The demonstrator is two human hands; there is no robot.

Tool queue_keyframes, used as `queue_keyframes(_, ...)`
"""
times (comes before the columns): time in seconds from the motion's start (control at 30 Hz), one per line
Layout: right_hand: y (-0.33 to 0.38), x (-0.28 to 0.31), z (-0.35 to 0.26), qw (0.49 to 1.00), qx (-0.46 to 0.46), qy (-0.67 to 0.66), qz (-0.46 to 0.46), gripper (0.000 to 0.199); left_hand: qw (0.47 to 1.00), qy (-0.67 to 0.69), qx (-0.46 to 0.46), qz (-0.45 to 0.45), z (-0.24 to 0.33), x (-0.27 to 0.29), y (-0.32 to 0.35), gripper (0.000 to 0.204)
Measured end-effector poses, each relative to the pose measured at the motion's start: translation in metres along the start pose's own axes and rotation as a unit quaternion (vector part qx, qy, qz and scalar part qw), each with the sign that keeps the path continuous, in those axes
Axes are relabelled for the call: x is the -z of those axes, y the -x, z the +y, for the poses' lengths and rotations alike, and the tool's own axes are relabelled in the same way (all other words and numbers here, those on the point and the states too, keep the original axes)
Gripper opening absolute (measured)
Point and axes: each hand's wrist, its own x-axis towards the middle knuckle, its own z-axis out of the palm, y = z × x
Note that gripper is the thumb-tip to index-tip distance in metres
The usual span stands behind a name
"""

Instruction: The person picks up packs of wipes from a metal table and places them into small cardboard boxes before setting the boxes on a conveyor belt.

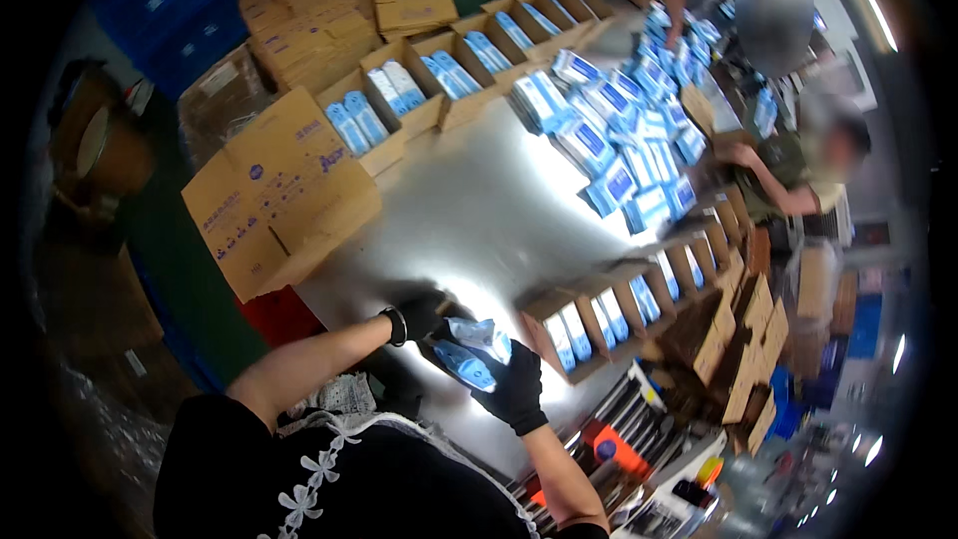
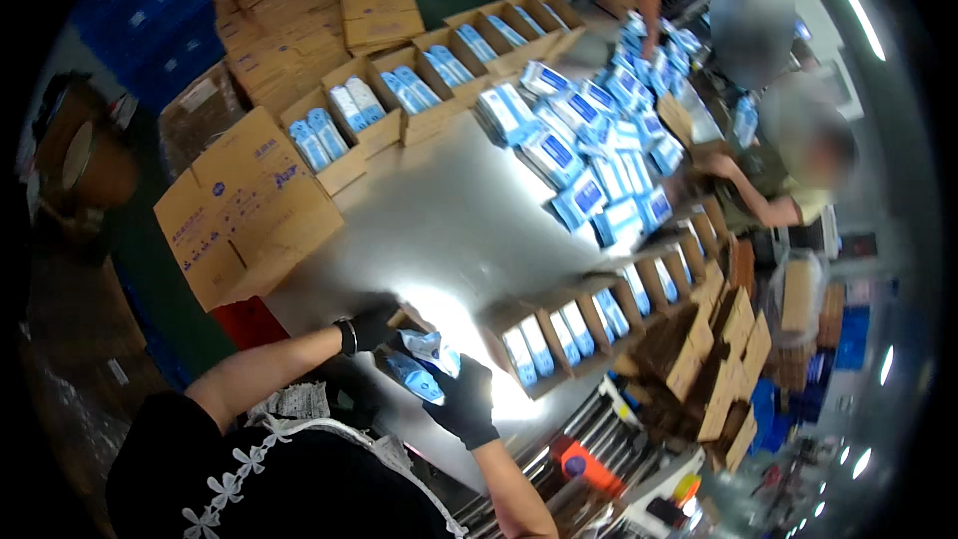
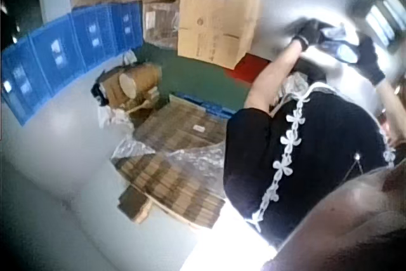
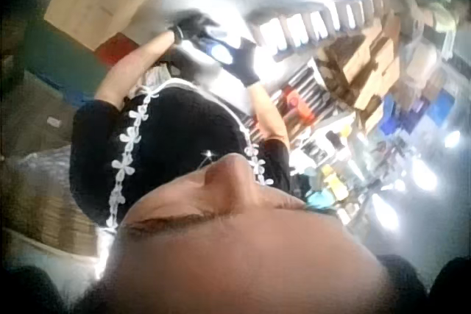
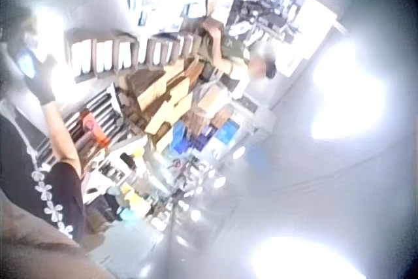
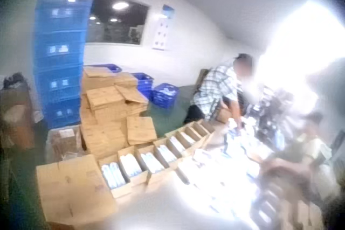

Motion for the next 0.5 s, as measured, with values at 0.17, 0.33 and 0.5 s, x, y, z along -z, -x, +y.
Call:
queue_keyframes(0.17,0.048,-0.019,-0.029,0.996,-0.056,0.064,-0.038,0.053,0.962,-0.252,-0.045,-0.091,-0.005,-0.049,-0.008,0.032)
queue_keyframes(0.33,0.062,-0.053,-0.023,0.988,-0.115,0.102,-0.031,0.039,0.985,-0.083,-0.031,-0.145,-0.013,-0.06,-0.015,0.031)
queue_keyframes(0.5,0.131,-0.047,-0.046,0.866,-0.341,-0.16,0.33,0.03,0.999,-0.02,-0.035,0.036,-0.004,-0.052,0.012,0.029)
